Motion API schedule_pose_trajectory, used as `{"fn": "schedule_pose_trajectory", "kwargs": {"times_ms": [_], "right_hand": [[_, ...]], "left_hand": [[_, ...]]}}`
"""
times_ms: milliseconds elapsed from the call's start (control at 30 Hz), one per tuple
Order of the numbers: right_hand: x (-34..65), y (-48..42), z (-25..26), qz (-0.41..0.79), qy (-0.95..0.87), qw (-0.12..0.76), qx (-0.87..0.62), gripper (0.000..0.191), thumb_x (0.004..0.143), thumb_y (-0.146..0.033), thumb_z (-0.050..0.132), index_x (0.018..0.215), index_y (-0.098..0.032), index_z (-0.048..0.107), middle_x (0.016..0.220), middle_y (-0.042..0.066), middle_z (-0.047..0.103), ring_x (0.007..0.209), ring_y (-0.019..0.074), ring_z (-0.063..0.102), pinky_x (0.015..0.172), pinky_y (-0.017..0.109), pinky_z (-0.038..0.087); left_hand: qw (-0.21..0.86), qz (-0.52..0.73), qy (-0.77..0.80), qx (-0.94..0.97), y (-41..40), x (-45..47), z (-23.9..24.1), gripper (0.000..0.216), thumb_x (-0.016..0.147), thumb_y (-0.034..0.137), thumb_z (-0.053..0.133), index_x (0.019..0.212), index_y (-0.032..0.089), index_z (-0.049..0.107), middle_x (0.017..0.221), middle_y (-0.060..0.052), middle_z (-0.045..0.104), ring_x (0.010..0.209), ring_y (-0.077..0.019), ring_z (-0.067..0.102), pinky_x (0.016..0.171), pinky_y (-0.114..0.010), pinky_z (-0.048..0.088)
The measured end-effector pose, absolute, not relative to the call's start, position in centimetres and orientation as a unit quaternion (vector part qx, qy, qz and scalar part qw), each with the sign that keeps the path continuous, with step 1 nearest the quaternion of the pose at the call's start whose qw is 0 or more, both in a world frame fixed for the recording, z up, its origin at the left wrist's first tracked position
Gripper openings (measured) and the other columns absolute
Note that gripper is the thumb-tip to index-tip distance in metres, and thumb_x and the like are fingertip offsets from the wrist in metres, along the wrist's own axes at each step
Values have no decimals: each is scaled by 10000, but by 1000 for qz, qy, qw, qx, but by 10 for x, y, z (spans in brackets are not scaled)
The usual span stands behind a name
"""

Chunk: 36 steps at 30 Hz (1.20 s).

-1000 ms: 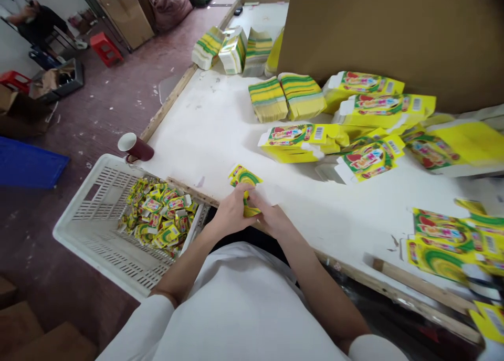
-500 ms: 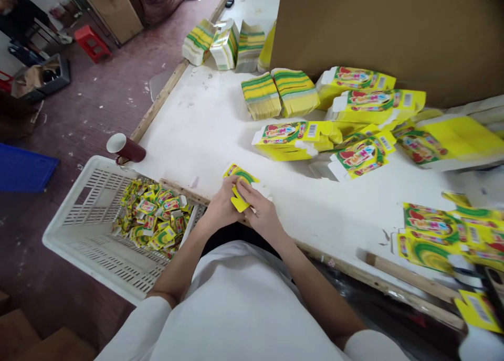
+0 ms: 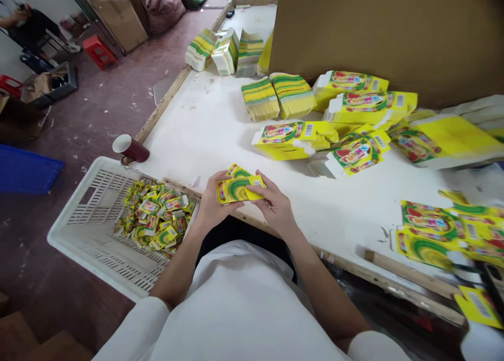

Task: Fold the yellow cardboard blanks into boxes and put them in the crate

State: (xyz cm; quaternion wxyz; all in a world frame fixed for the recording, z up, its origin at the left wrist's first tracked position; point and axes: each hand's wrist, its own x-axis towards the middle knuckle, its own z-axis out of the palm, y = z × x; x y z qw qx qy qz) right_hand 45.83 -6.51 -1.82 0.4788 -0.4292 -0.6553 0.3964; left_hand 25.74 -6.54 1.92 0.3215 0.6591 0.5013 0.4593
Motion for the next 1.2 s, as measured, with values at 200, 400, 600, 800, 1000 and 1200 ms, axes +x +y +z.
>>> {"fn": "schedule_pose_trajectory", "kwargs": {"times_ms": [200, 400, 600, 800, 1000, 1200], "right_hand": [[451, -65, -14, 381, -665, 484, -423, 283, 951, -395, 605, 1168, -267, 733, 1500, 127, 534, 1369, 287, 543, 1065, 463, 527], [445, -66, -13, 349, -700, 460, -419, 290, 950, -403, 602, 1166, -253, 724, 1493, 147, 517, 1362, 293, 537, 1080, 474, 504], [443, -66, -8, 464, -612, 478, -427, 324, 832, -397, 752, 1120, -265, 680, 1346, 124, 599, 1291, 293, 583, 1023, 463, 540], [424, -69, -9, 567, -519, 475, -429, 683, 755, -407, 799, 1339, -255, 480, 1363, 139, 571, 1125, 253, 667, 940, 401, 579], [436, -61, -28, 471, -604, 398, -505, 726, 808, -350, 745, 1444, -221, 420, 1351, 165, 597, 1077, 270, 657, 983, 490, 527], [426, -51, -55, 277, -678, 247, -634, 485, 837, -191, 676, 1300, -112, 555, 1179, 217, 650, 1078, 365, 579, 965, 558, 469]], "left_hand": [[529, 632, 472, 314, -72, 287, 23, 610, 761, 391, 807, 1291, 285, 525, 1216, -66, 660, 1060, -211, 682, 860, -316, 552], [570, 682, 427, 166, -57, 301, 33, 242, 817, 425, 705, 909, 209, 647, 910, -23, 731, 900, -180, 713, 833, -311, 555], [545, 658, 473, 217, -52, 300, 29, 202, 818, 402, 679, 859, 217, 610, 849, -20, 721, 904, -203, 724, 880, -370, 569], [511, 639, 511, 265, -57, 301, 28, 153, 865, 412, 611, 869, 266, 568, 847, -21, 713, 890, -224, 723, 879, -441, 579], [342, 667, 590, 301, -81, 211, 44, 149, 857, 391, 655, 879, 259, 591, 859, 15, 674, 872, -222, 689, 905, -479, 556], [-9, 471, 806, 359, -126, 87, 29, 741, 563, 415, 910, 1161, 194, 533, 1257, -121, 577, 1260, -354, 522, 1157, -595, 325]]}}
